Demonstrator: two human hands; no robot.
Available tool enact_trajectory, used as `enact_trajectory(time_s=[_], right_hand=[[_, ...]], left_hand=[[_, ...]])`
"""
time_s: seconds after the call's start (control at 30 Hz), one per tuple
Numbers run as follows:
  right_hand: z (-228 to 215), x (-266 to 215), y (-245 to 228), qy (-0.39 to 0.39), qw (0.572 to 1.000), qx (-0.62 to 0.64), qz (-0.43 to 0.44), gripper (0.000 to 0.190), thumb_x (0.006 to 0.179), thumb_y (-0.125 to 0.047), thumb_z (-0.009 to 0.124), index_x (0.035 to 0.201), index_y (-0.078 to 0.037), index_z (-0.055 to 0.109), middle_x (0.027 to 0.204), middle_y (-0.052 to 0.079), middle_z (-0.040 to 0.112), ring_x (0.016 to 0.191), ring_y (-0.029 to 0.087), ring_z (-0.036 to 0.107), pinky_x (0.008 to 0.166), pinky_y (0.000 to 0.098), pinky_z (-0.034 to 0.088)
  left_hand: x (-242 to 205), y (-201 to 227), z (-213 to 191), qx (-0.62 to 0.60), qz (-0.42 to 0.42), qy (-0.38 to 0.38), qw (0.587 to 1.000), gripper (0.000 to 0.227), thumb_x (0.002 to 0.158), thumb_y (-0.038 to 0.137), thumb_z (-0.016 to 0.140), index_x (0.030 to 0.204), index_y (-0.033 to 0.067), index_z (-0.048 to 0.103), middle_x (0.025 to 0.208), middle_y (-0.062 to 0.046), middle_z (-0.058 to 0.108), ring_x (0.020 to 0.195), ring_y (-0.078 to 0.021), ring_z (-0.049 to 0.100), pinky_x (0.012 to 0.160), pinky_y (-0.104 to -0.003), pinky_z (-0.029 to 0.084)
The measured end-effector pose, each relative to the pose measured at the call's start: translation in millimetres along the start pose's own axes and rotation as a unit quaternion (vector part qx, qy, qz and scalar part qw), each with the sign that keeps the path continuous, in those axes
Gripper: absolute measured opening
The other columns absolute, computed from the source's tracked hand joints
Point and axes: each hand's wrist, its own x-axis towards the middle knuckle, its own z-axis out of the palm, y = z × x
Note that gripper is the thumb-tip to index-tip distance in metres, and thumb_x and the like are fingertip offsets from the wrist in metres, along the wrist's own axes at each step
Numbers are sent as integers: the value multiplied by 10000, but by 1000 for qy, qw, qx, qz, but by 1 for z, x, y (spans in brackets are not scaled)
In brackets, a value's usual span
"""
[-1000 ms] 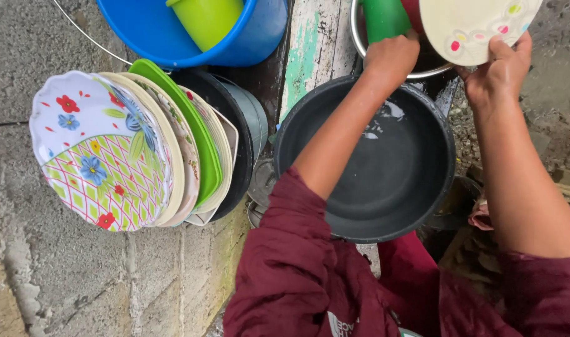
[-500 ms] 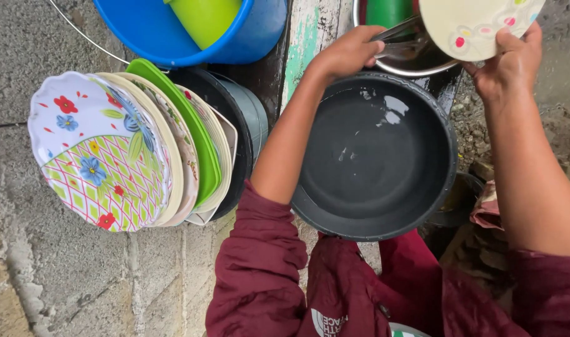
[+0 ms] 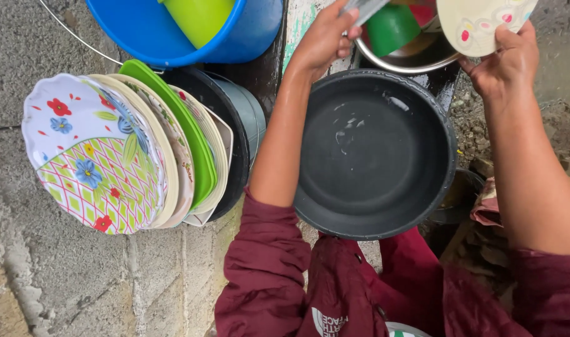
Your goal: Rinsing soapy dishes in a basin of water and stacking them in an organized pile.
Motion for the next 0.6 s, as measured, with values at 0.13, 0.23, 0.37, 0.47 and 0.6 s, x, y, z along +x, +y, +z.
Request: enact_trajectory(time_s=[0.13, 0.23, 0.37, 0.47, 0.6], right_hand=[[10, -16, -3, -3, 1000, -7, -2, 384, 999, -47, 514, 1327, -222, 608, 1411, 83, 805, 1227, 361, 856, 810, 546, 784], [12, -19, -5, -7, 1000, -20, -4, 348, 1019, -71, 496, 1318, -222, 591, 1424, 63, 795, 1262, 344, 838, 857, 538, 783], [10, -12, -2, -8, 1000, -10, -4, 392, 1015, -64, 513, 1358, -236, 591, 1426, 63, 803, 1280, 343, 826, 872, 548, 782], [6, -9, 4, -14, 1000, 0, 0, 414, 999, -40, 523, 1359, -235, 585, 1447, 81, 785, 1269, 373, 831, 847, 565, 769], [8, -14, 5, -22, 999, -34, -22, 423, 986, -60, 518, 1361, -248, 569, 1440, 57, 783, 1258, 342, 834, 853, 544, 782]], left_hand=[[21, 5, 2, 20, -66, 37, 997, 508, 1070, 188, 396, 1574, 123, 384, 751, -3, 468, 554, -55, 282, 502, -234, 287], [42, -9, 7, 89, -66, 14, 994, 560, 1071, 184, 393, 1628, 169, 329, 745, -10, 501, 546, -62, 310, 468, -217, 277], [97, -41, 7, 327, -35, 62, 943, 227, 957, 302, 436, 1023, 170, 609, 725, 42, 553, 654, -102, 549, 642, -336, 354], [104, -44, 22, 550, -73, 77, 828, 152, 876, 68, 401, 966, 121, 511, 923, -187, 684, 804, -427, 657, 681, -514, 468], [102, -46, 34, 635, 17, 152, 757, 308, 839, -4, 531, 1071, 177, 621, 1058, -132, 706, 977, -412, 668, 789, -554, 527]])
